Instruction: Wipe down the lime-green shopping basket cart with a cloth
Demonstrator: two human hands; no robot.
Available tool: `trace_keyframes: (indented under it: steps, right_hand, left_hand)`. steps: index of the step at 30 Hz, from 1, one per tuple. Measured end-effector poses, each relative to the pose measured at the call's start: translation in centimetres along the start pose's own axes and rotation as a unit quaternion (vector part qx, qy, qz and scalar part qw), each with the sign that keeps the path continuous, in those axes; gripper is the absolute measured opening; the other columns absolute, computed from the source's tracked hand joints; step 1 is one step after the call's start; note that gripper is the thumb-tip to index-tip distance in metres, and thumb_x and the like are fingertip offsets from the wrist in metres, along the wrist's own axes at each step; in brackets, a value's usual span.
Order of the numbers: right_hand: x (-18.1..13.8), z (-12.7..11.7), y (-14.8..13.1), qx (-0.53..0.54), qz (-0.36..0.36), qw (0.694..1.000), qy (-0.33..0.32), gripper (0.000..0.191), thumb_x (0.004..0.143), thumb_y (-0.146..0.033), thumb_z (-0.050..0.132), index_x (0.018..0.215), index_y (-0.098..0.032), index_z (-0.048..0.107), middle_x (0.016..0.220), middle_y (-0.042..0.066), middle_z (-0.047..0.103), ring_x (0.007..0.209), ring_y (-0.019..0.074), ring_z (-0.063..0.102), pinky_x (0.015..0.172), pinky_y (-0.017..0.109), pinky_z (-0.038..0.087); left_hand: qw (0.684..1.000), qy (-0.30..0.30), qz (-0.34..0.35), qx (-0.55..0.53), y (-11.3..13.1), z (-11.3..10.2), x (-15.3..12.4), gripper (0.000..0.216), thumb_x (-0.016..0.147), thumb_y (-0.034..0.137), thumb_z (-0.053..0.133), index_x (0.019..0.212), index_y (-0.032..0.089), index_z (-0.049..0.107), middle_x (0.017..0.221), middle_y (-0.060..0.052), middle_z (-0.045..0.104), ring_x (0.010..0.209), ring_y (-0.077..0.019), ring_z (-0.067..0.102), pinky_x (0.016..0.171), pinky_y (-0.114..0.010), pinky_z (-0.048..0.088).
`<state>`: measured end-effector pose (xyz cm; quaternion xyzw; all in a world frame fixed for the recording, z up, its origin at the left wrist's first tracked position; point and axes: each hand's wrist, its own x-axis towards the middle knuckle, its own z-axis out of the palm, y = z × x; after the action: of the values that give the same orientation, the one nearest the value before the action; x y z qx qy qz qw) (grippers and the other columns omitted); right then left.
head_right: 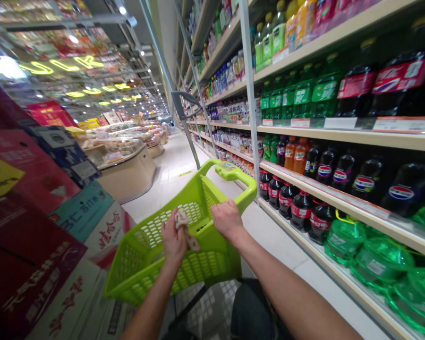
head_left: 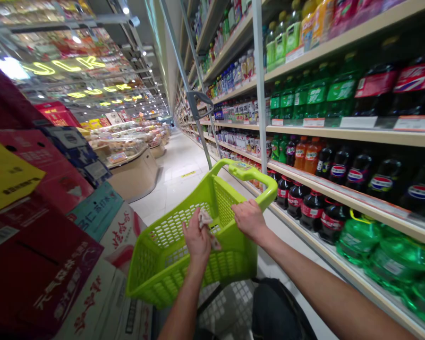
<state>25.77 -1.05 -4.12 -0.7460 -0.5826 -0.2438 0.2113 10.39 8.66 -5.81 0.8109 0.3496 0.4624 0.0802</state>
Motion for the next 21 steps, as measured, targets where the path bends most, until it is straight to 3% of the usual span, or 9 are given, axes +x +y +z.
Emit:
trace_keyframes:
  steps: [2, 3, 7, 10, 13, 17, 19, 21]
  right_hand:
    - [-0.1, 0.0, 0.1, -0.002, -0.005, 1.000, 0.004, 0.019, 0.079, -0.020, 0.044, 0.086, -0.017, 0.061, 0.071, 0.004, 0.062, 0.071, 0.0166, 0.048, 0.073, 0.031, 0.021]
    - [-0.1, 0.0, 0.2, -0.002, -0.004, 1.000, 0.007, 0.018, 0.079, -0.020, 0.044, 0.085, -0.017, 0.061, 0.071, 0.004, 0.062, 0.071, 0.0166, 0.048, 0.073, 0.031, 0.022]
    - [-0.4, -0.2, 0.4, 0.000, 0.010, 1.000, 0.016, 0.019, 0.078, -0.018, 0.045, 0.086, -0.017, 0.062, 0.072, 0.004, 0.062, 0.073, 0.0169, 0.049, 0.073, 0.031, 0.023]
    - [-0.7, -0.4, 0.5, -0.005, -0.003, 1.000, 0.013, 0.020, 0.078, -0.018, 0.045, 0.089, -0.018, 0.062, 0.073, 0.004, 0.063, 0.074, 0.0171, 0.050, 0.074, 0.031, 0.023]
    - [-1.0, -0.8, 0.7, -0.012, -0.013, 1.000, 0.007, 0.021, 0.079, -0.019, 0.044, 0.090, -0.018, 0.062, 0.074, 0.004, 0.063, 0.074, 0.0168, 0.050, 0.075, 0.030, 0.024]
    - [-0.9, -0.9, 0.3, -0.018, -0.011, 1.000, 0.003, 0.021, 0.079, -0.018, 0.045, 0.091, -0.018, 0.061, 0.075, 0.004, 0.063, 0.076, 0.0169, 0.051, 0.076, 0.030, 0.024]
    - [-0.8, -0.7, -0.2, -0.022, -0.004, 1.000, 0.003, 0.020, 0.079, -0.018, 0.045, 0.090, -0.018, 0.061, 0.075, 0.004, 0.064, 0.076, 0.0170, 0.051, 0.077, 0.030, 0.024]
    - [-0.7, -0.5, -0.7, -0.025, 0.002, 1.000, 0.006, 0.020, 0.079, -0.018, 0.045, 0.089, -0.018, 0.061, 0.075, 0.004, 0.064, 0.075, 0.0170, 0.051, 0.077, 0.030, 0.024]
  left_hand:
    - [0.998, 0.052, 0.018, -0.009, 2.3, 0.8, 1.8, 0.042, 0.077, 0.014, 0.034, 0.117, 0.019, 0.045, 0.118, -0.008, 0.055, 0.114, -0.0194, 0.045, 0.104, -0.046, 0.017]
    - [0.998, 0.046, 0.035, -0.009, 3.1, 1.2, 1.9, 0.042, 0.076, 0.012, 0.035, 0.115, 0.020, 0.047, 0.119, -0.007, 0.054, 0.116, -0.0196, 0.043, 0.105, -0.047, 0.014]
    - [0.985, -0.131, 0.110, 0.010, 4.0, 2.0, -2.0, 0.041, 0.075, 0.009, 0.036, 0.110, 0.024, 0.052, 0.121, -0.005, 0.054, 0.117, -0.0187, 0.043, 0.104, -0.045, 0.018]
    - [0.976, -0.177, 0.114, 0.047, 2.4, 1.1, -5.0, 0.042, 0.077, 0.009, 0.034, 0.112, 0.025, 0.052, 0.123, -0.006, 0.053, 0.117, -0.0173, 0.044, 0.104, -0.043, 0.021]
    - [0.974, -0.184, 0.102, 0.081, -1.6, -1.9, -6.4, 0.045, 0.076, 0.007, 0.032, 0.110, 0.027, 0.053, 0.120, -0.004, 0.055, 0.113, -0.0168, 0.047, 0.105, -0.046, 0.016]
    - [0.981, -0.142, 0.039, 0.123, -6.3, -5.9, -7.7, 0.043, 0.075, 0.007, 0.032, 0.107, 0.026, 0.055, 0.119, -0.006, 0.056, 0.112, -0.0190, 0.048, 0.103, -0.050, 0.016]
    - [0.983, -0.131, 0.005, 0.130, -5.6, -5.9, -8.0, 0.041, 0.075, 0.009, 0.035, 0.108, 0.025, 0.054, 0.120, -0.007, 0.055, 0.114, -0.0208, 0.046, 0.102, -0.050, 0.018]
    - [0.985, -0.132, 0.000, 0.113, -2.8, -4.3, -7.7, 0.039, 0.075, 0.014, 0.041, 0.111, 0.022, 0.053, 0.122, -0.009, 0.052, 0.117, -0.0230, 0.042, 0.102, -0.049, 0.020]
